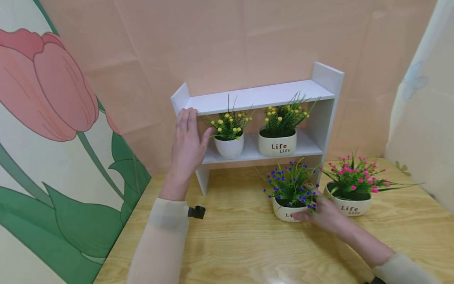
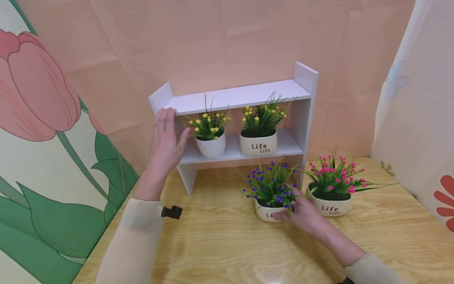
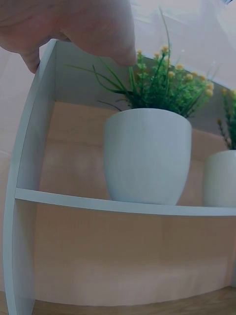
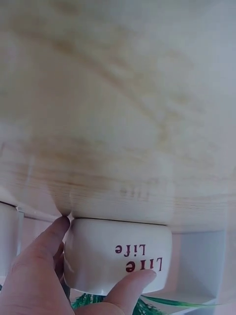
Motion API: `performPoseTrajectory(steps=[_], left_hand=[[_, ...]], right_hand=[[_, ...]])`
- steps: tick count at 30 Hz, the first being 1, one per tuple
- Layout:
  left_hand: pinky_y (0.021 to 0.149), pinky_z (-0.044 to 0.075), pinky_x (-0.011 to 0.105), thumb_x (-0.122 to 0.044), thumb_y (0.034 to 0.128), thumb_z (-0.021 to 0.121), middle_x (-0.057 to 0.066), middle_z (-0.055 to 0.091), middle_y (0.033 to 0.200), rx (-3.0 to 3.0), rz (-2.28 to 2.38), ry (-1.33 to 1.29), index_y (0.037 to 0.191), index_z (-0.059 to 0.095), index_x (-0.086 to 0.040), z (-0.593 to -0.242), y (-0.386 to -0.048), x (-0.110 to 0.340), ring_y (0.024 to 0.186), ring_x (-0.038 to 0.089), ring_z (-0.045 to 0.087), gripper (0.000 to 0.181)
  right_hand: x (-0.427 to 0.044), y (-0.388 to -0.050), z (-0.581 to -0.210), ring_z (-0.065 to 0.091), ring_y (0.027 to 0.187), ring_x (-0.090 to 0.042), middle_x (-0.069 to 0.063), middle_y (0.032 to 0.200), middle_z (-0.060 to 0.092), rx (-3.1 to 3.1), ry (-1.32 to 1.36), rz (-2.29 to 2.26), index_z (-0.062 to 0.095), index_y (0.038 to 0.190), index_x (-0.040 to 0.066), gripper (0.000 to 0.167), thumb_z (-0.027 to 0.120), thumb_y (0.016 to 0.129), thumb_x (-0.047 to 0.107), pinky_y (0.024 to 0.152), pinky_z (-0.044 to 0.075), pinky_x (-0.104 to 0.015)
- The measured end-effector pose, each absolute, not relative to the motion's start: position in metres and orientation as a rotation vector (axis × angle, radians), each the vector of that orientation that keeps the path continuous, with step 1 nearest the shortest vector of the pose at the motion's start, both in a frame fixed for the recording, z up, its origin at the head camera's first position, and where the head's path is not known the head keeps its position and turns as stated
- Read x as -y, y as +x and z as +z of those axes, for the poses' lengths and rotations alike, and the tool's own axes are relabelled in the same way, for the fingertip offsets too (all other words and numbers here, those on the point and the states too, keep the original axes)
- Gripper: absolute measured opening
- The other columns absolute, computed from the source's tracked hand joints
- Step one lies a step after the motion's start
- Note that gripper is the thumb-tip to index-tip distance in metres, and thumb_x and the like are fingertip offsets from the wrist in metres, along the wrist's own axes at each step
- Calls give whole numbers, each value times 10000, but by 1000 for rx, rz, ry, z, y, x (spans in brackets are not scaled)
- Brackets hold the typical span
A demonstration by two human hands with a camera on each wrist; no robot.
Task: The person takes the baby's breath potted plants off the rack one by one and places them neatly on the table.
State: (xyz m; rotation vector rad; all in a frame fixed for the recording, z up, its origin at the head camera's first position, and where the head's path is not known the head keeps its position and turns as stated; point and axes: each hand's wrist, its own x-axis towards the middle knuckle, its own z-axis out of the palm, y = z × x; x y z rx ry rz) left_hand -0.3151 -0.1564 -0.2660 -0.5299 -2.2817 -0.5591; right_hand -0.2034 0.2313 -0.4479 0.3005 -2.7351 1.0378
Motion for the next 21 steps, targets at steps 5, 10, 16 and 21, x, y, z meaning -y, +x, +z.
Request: performPoseTrajectory(steps=[5, 10, 16, 21], left_hand=[[1370, 81, 395, -407, 1129, 635, 202, 320, 1734, 2282, -554, -531, 1680, 320, 19, -266, -316, 156, 1682, 353, 146, 765], [1370, 77, 396, -426, 1132, 622, 196, 311, 1742, 2302, -555, -518, 1688, 311, 9, -265, -314, 156, 1684, 345, 136, 772], [1370, 70, 400, -438, 1132, 614, 204, 303, 1748, 2304, -548, -515, 1693, 304, 12, -265, -314, 157, 1687, 341, 125, 782], [1369, 67, 394, -440, 1130, 617, 203, 310, 1746, 2299, -550, -521, 1693, 307, 9, -265, -314, 156, 1687, 337, 126, 784]], right_hand=[[-230, -199, -447, 597, 1278, -652, -437, 1518, 499, 2754, 242, 1159, 267, 1695, -78, 1236, 999, 810, 379, 1064, 522, -719], [-230, -191, -445, 492, 1380, -669, -456, 1628, 340, 2741, 254, 1331, 188, 1719, -68, 1208, 969, 862, 272, 1082, 512, -645], [-232, -175, -437, 303, 1483, -702, -481, 1680, 158, 2747, 289, 1428, 141, 1675, -168, 1170, 930, 904, 220, 1102, 466, -623], [-234, -154, -431, 338, 1454, -714, -503, 1661, 176, 2779, 319, 1366, 111, 1659, -196, 1149, 900, 944, 237, 1101, 469, -671]])
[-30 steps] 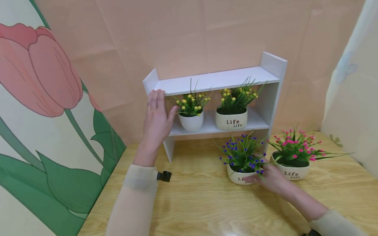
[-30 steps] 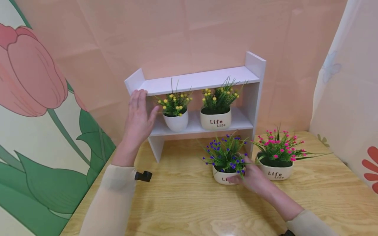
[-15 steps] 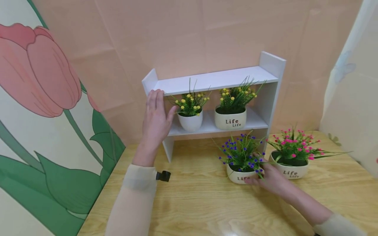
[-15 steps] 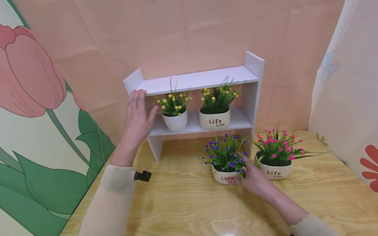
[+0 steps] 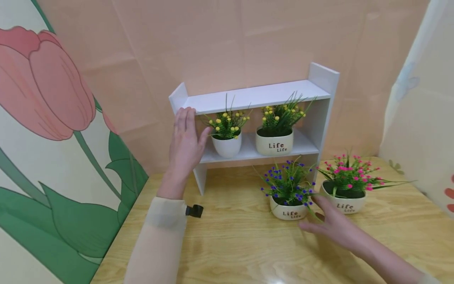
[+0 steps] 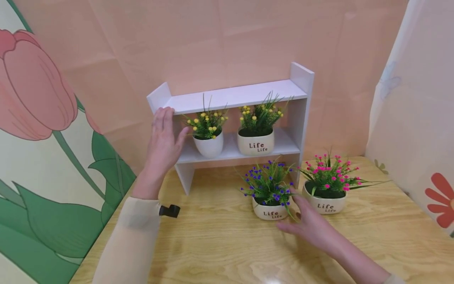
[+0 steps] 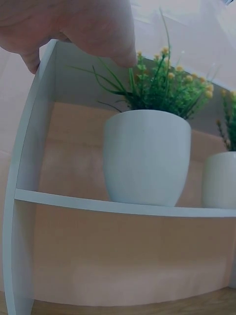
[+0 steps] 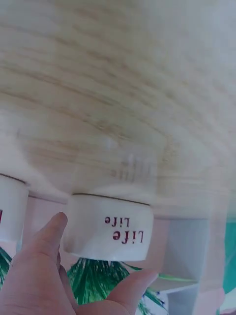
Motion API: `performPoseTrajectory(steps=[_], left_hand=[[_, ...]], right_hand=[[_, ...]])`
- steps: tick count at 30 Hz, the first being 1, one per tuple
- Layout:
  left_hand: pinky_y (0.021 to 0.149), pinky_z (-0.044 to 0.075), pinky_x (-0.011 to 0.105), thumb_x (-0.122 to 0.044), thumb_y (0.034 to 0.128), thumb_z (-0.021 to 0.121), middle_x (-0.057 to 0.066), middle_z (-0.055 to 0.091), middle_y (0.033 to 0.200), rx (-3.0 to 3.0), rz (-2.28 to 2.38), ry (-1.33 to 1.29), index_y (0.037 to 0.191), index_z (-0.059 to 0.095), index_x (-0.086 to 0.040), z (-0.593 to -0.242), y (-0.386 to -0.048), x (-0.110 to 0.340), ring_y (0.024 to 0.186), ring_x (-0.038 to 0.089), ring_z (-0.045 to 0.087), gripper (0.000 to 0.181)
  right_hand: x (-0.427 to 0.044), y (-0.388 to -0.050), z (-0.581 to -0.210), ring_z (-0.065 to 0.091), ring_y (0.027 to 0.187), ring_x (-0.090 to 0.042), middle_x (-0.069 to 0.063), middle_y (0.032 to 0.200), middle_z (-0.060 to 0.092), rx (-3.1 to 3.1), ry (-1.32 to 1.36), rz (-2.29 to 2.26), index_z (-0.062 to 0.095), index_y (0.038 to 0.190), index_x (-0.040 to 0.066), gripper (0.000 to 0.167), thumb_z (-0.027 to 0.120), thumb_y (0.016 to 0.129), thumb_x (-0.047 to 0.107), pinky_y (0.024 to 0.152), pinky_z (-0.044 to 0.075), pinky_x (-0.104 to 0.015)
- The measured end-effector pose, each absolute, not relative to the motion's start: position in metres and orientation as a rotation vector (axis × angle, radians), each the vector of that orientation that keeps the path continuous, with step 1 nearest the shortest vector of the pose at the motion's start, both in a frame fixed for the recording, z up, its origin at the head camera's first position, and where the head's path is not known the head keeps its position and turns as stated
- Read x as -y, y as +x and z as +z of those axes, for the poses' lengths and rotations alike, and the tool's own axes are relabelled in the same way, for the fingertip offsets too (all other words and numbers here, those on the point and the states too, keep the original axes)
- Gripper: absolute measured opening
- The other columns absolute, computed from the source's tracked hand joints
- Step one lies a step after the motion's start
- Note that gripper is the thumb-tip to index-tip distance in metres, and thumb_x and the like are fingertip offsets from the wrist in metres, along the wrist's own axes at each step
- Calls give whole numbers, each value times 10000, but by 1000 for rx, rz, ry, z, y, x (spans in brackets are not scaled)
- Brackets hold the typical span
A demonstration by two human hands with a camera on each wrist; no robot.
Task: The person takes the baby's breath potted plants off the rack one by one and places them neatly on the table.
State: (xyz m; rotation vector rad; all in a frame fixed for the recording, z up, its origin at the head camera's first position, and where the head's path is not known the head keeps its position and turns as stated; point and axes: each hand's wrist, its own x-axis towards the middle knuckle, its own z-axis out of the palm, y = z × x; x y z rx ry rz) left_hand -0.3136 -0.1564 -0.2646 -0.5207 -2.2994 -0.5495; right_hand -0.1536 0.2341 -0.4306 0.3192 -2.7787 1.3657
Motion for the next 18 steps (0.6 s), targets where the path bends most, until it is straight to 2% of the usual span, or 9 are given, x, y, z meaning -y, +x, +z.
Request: performPoseTrajectory(steps=[11, 15, 18], left_hand=[[1372, 89, 402, -426, 1128, 632, 203, 320, 1737, 2295, -578, -527, 1686, 317, 7, -261, -313, 158, 1687, 336, 130, 773], [1371, 87, 403, -436, 1127, 630, 202, 317, 1742, 2308, -571, -522, 1690, 313, 5, -261, -312, 158, 1687, 331, 128, 782], [1371, 81, 403, -441, 1124, 632, 201, 315, 1744, 2318, -568, -523, 1692, 312, 5, -263, -313, 157, 1687, 331, 129, 790]], right_hand=[[-234, -124, -416, 440, 1363, -740, -484, 1671, 194, 2775, 367, 1325, 90, 1715, -101, 1146, 888, 955, 215, 1010, 571, -658], [-236, -115, -410, 477, 1356, -716, -443, 1696, 212, 2756, 401, 1270, 106, 1731, -66, 1147, 893, 951, 232, 1015, 560, -654], [-238, -108, -405, 514, 1361, -673, -389, 1712, 266, 2737, 410, 1210, 128, 1748, -18, 1131, 891, 957, 249, 1037, 589, -542]])
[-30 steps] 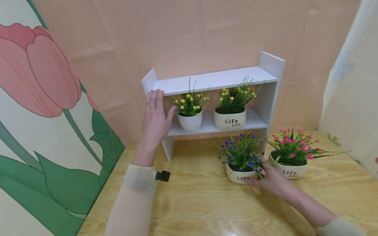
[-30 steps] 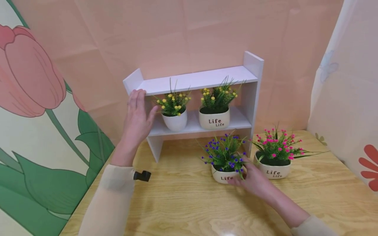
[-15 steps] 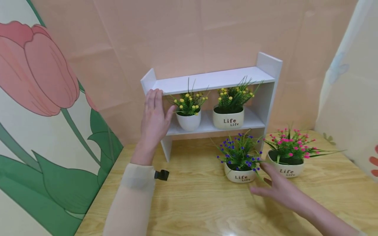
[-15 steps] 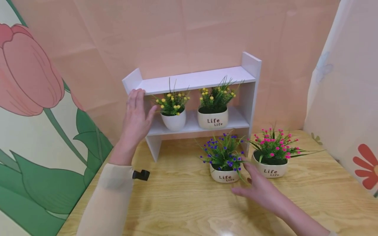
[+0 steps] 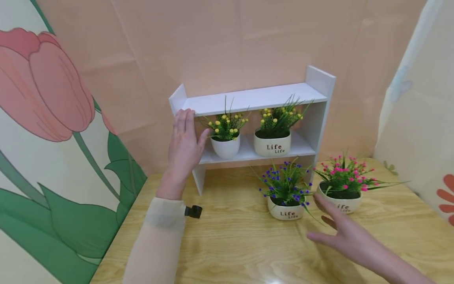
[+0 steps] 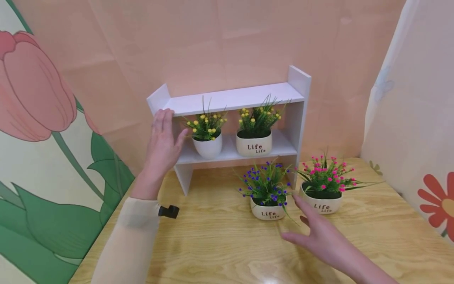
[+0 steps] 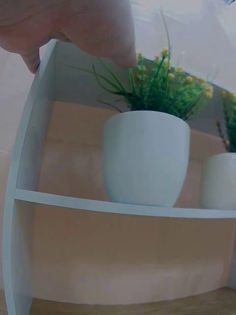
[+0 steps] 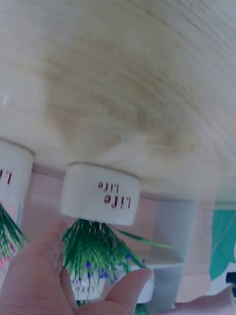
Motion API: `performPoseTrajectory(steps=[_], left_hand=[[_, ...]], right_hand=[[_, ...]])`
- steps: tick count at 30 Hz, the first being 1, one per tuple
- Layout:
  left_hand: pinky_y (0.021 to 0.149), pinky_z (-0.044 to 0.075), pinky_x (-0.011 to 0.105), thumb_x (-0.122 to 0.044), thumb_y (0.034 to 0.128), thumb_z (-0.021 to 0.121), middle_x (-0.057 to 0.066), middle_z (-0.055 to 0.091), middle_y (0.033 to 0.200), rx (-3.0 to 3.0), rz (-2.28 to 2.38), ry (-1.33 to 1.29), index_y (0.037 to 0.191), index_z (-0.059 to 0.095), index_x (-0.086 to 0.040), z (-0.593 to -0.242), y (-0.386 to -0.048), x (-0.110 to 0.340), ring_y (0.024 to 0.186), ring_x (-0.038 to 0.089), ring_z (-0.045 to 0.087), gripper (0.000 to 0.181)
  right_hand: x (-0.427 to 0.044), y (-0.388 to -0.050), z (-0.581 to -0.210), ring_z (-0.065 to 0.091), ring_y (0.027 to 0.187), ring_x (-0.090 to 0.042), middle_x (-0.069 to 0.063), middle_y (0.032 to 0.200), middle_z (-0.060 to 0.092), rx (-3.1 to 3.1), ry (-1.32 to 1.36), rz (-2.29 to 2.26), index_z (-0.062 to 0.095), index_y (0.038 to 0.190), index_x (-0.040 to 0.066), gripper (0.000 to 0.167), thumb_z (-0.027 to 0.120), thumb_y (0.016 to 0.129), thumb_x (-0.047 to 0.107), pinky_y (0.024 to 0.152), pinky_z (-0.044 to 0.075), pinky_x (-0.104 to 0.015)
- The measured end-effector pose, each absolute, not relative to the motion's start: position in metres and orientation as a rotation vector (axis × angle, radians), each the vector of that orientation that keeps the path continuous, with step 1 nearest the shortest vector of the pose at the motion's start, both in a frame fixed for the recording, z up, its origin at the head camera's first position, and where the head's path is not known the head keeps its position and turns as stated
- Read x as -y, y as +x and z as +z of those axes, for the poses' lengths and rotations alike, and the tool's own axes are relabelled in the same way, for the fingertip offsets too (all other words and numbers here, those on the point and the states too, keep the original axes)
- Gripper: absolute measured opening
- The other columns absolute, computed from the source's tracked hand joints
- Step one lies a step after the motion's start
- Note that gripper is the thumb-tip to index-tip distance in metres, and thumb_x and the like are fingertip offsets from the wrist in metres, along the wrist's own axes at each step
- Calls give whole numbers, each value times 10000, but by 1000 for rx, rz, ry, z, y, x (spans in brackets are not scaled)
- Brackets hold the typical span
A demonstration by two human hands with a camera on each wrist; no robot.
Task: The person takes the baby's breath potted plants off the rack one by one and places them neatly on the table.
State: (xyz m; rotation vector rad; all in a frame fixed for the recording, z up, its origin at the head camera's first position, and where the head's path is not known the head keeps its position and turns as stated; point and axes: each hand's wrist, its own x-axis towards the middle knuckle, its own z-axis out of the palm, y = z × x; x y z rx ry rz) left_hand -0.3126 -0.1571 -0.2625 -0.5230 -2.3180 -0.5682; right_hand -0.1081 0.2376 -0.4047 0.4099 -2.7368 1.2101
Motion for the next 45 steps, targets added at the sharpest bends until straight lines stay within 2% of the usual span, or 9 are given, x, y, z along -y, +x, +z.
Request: performPoseTrajectory(steps=[6, 14, 17, 19, 24, 27, 31, 38, 45], left_hand=[[1371, 73, 398, -445, 1129, 621, 203, 314, 1744, 2330, -564, -521, 1694, 306, 9, -266, -313, 154, 1686, 336, 133, 791], [1369, 94, 424, -434, 1128, 624, 204, 294, 1759, 2335, -578, -514, 1698, 298, 3, -262, -312, 155, 1690, 334, 118, 789], [1369, 105, 435, -421, 1130, 625, 213, 292, 1760, 2336, -558, -512, 1695, 299, 10, -259, -310, 163, 1688, 343, 124, 782], [1369, 117, 439, -407, 1128, 636, 219, 297, 1758, 2338, -540, -512, 1693, 305, 14, -258, -308, 171, 1686, 346, 135, 779], [1370, 135, 442, -374, 1119, 668, 214, 285, 1760, 2367, -514, -546, 1705, 293, 6, -259, -298, 181, 1687, 337, 135, 792], [1371, 150, 443, -354, 1105, 701, 226, 307, 1743, 2349, -488, -615, 1696, 306, 19, -259, -292, 178, 1680, 354, 160, 803], [1371, 159, 437, -350, 1089, 730, 244, 343, 1718, 2304, -446, -693, 1678, 332, 32, -257, -286, 174, 1666, 379, 201, 807], [1374, 107, 394, -371, 1114, 685, 258, 331, 1708, 2290, -403, -727, 1669, 312, 48, -249, -285, 182, 1656, 408, 206, 790], [1369, 143, 400, -387, 1130, 652, 259, 357, 1698, 2302, -399, -719, 1653, 334, 57, -257, -284, 178, 1649, 417, 233, 756]], right_hand=[[-245, -103, -389, 578, 1348, -589, -316, 1696, 388, 2676, 440, 1085, 209, 1764, 71, 1073, 899, 953, 209, 974, 502, -91], [-243, -107, -341, 612, 1338, -529, -213, 1721, 410, 2619, 470, 949, 259, 1773, 207, 1037, 901, 959, 242, 965, 383, 20], [-234, -116, -316, 623, 1332, -541, -209, 1704, 444, 2610, 475, 869, 278, 1770, 224, 1027, 903, 958, 292, 987, 500, -118], [-225, -122, -300, 596, 1348, -574, -237, 1694, 447, 2597, 496, 838, 280, 1770, 219, 1021, 899, 961, 292, 1048, 590, -369], [-209, -128, -263, 709, 786, -288, -244, 1731, 386, 2551, 543, 690, 250, 1775, 188, 1017, 880, 981, 270, 756, 637, -510], [-207, -124, -246, 743, 1051, -345, -190, 1775, 326, 2495, 559, 661, 267, 1770, 170, 1010, 885, 972, 204, 964, 631, -526], [-208, -125, -230, 286, 1626, -462, -171, 1787, 302, 2429, 567, 652, 308, 1752, 119, 1006, 899, 938, 120, 1300, 255, -672], [-200, -161, -212, 459, 1426, -618, -211, 1788, 275, 2404, 537, 502, 291, 1738, 41, 994, 884, 954, 182, 1256, 299, -724], [-205, -198, -195, 251, 1537, -668, -307, 1796, 115, 2578, 354, 499, 141, 1754, 8, 1012, 812, 1037, 250, 1227, 223, -807]])
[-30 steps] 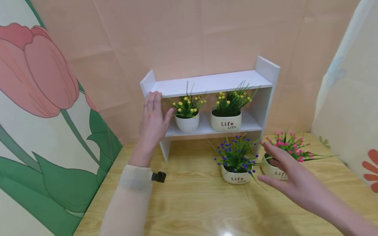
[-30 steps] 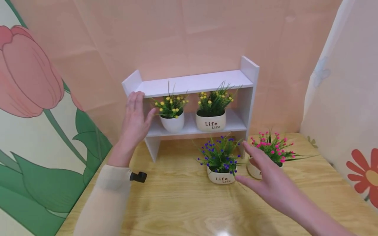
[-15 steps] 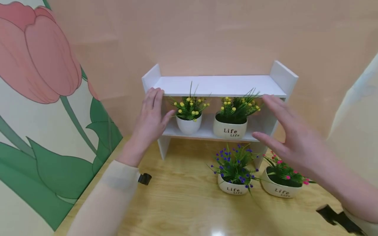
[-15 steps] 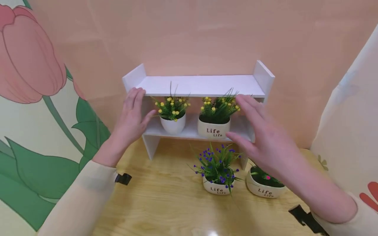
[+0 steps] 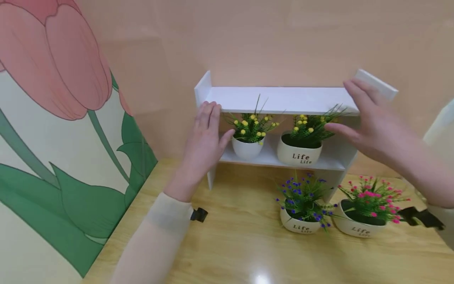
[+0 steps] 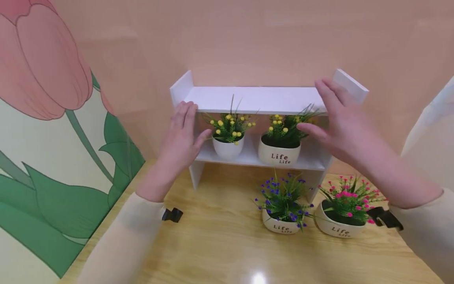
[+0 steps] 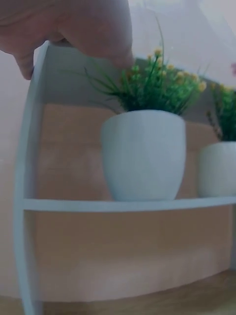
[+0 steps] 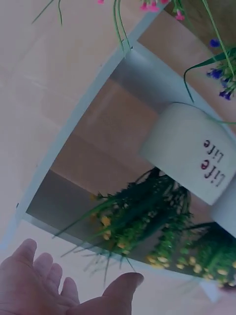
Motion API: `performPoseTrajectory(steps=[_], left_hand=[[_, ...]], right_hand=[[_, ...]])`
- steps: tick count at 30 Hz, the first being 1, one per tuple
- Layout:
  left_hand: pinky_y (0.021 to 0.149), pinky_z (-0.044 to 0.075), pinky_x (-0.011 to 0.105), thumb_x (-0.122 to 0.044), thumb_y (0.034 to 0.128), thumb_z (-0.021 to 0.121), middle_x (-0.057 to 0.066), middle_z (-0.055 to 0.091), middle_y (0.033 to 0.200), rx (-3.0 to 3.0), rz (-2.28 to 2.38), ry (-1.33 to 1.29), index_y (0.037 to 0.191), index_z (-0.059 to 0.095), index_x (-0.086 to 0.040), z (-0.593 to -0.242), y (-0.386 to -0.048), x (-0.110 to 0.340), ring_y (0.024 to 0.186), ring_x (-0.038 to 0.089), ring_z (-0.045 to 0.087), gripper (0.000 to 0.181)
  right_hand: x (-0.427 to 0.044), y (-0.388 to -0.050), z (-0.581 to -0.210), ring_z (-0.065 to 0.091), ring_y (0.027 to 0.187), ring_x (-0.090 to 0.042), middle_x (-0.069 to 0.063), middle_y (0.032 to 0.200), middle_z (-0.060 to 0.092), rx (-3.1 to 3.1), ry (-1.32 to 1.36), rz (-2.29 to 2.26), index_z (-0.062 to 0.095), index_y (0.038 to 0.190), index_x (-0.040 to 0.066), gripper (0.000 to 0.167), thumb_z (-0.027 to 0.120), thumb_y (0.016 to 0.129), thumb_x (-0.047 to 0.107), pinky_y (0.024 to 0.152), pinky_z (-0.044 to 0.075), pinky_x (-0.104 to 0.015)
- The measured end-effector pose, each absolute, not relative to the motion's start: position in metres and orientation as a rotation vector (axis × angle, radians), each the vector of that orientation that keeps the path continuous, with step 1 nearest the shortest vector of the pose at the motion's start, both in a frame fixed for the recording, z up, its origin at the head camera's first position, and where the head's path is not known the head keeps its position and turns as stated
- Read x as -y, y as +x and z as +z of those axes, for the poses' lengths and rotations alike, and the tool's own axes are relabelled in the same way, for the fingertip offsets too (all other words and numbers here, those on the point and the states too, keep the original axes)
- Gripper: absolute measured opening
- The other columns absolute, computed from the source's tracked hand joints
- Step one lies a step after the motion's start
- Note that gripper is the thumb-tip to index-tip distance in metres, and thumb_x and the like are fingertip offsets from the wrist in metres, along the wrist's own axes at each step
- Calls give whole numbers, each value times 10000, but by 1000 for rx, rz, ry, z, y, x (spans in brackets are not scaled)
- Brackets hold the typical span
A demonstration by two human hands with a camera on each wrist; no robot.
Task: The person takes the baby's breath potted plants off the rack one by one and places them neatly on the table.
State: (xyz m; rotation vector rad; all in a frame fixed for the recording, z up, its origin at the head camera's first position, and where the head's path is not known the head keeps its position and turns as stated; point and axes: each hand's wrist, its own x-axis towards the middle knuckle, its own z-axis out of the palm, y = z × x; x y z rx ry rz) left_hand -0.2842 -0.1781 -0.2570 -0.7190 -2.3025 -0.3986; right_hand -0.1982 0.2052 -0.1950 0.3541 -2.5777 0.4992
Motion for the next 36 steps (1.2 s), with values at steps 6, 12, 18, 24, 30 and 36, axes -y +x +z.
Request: performPoseTrajectory(steps=[6, 12, 18, 24, 30, 36], left_hand=[[1343, 278, 469, -413, 1126, 653, 240, 409, 1674, 2295, -407, -720, 1644, 381, 49, -255, -281, 180, 1632, 404, 284, 745], [1310, 349, 515, -400, 1121, 668, 243, 416, 1683, 2283, -454, -699, 1645, 393, 49, -259, -267, 177, 1640, 398, 281, 743], [1278, 399, 537, -400, 1121, 668, 244, 421, 1684, 2272, -458, -705, 1639, 404, 52, -257, -269, 182, 1639, 392, 284, 737], [1341, 282, 469, -418, 1131, 641, 217, 371, 1719, 2337, -437, -748, 1673, 359, 25, -247, -280, 180, 1662, 359, 226, 754], [1370, 147, 438, -471, 1124, 628, 202, 299, 1767, 2441, -452, -704, 1713, 294, -10, -244, -279, 176, 1690, 327, 132, 819], [1373, 115, 454, -488, 1120, 626, 153, 200, 1817, 2459, -536, -650, 1751, 218, -37, -249, -269, 174, 1704, 260, 13, 877]], right_hand=[[-214, -211, -197, 214, 1493, -737, -422, 1739, 100, 2709, 233, 523, 55, 1764, 37, 1080, 794, 1047, 361, 1176, 181, -878], [-228, -206, -194, 319, 1423, -744, -471, 1655, 264, 2742, 254, 480, 139, 1754, 10, 1077, 833, 1014, 370, 1104, 265, -903], [-224, -209, -190, 328, 1425, -738, -425, 1698, 241, 2760, 268, 494, 158, 1750, 6, 1100, 862, 987, 368, 1115, 269, -896], [-224, -212, -192, 429, 1396, -666, -415, 1614, 399, 2785, 306, 458, 313, 1693, -41, 1024, 897, 953, 357, 1085, 366, -842], [-227, -212, -201, 500, 1377, -605, -385, 1542, 510, 2725, 423, 412, 490, 1568, -83, 915, 960, 883, 298, 1074, 432, -779], [-229, -210, -199, 468, 1414, -604, -358, 1590, 480, 2716, 442, 368, 476, 1595, -63, 971, 959, 877, 377, 1090, 407, -800]])
